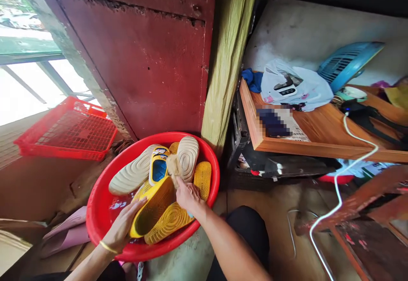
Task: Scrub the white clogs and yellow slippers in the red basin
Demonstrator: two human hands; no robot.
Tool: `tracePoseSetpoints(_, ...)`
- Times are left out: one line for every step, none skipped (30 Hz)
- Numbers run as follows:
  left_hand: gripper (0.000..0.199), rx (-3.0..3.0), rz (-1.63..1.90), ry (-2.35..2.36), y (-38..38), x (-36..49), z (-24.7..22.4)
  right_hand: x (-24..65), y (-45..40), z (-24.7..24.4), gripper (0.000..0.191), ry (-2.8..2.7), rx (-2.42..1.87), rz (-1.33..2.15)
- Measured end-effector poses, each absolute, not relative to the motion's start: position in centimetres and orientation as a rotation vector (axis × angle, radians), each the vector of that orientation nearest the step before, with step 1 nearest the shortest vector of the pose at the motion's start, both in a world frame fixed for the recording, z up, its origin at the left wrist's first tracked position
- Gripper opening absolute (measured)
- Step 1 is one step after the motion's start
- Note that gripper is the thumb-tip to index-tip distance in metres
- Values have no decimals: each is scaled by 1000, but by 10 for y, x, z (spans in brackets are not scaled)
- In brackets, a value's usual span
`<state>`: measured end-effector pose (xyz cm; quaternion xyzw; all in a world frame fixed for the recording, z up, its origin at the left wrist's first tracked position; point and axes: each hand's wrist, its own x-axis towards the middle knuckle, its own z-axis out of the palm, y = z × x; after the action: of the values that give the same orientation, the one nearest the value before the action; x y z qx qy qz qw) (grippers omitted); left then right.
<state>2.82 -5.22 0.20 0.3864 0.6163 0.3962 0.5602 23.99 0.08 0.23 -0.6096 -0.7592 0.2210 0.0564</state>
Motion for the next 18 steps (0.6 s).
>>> tracePoseSetpoints(60,950,938,1420,-53,26,6,244,4,5,58,-2244,-1839,642)
tracePoseSetpoints(62,978,933,1367,-54,25,9,247,5,7,58,-2196,-1820,618)
tracePoseSetpoints(64,1005,929,1313,-55,25,11,249,5,8,58,-2160,-1796,601)
tracePoseSetpoints(64,1037,933,1279,-54,26,11,251,5,8,58,-2138,-1774,591)
tracePoseSetpoints(63,1065,939,1261,-54,28,9,251,3,8,58,-2127,-1757,583)
tracePoseSetpoints(61,1083,945,1261,-52,31,6,251,1,7,57,-2128,-1746,577)
tracePoseSetpoints(59,1093,951,1272,-51,34,2,249,-3,5,57,-2142,-1740,575)
tracePoseSetpoints(58,1094,953,1283,-48,37,-4,245,-8,2,57,-2173,-1731,577)
tracePoseSetpoints(57,1090,950,1282,-46,39,-9,241,-14,-1,56,-2218,-1717,581)
tracePoseSetpoints(56,1083,940,1267,-45,40,-15,235,-21,-4,56,-2281,-1694,586)
tracePoseSetpoints(55,1071,924,1251,-44,41,-20,229,-30,-8,56,-2358,-1655,590)
tracePoseSetpoints(54,1057,904,1238,-43,41,-24,223,-38,-12,57,-2433,-1616,590)
tracePoseSetpoints(52,1048,882,1229,-43,40,-28,218,-44,-16,58,-2511,-1568,585)
tracePoseSetpoints(50,1043,858,1224,-43,39,-31,214,-49,-19,60,-2569,-1516,576)
tracePoseSetpoints(49,1047,841,1218,-43,38,-33,212,-49,-21,61,-2591,-1511,569)
tracePoseSetpoints(49,1062,832,1208,-44,38,-35,212,-47,-22,62,-2608,-1520,584)
tracePoseSetpoints(50,1086,823,1192,-45,38,-36,214,-41,-23,61,-2603,-1572,588)
tracePoseSetpoints(50,1119,808,1174,-45,38,-37,217,-32,-23,61,-2579,-1650,586)
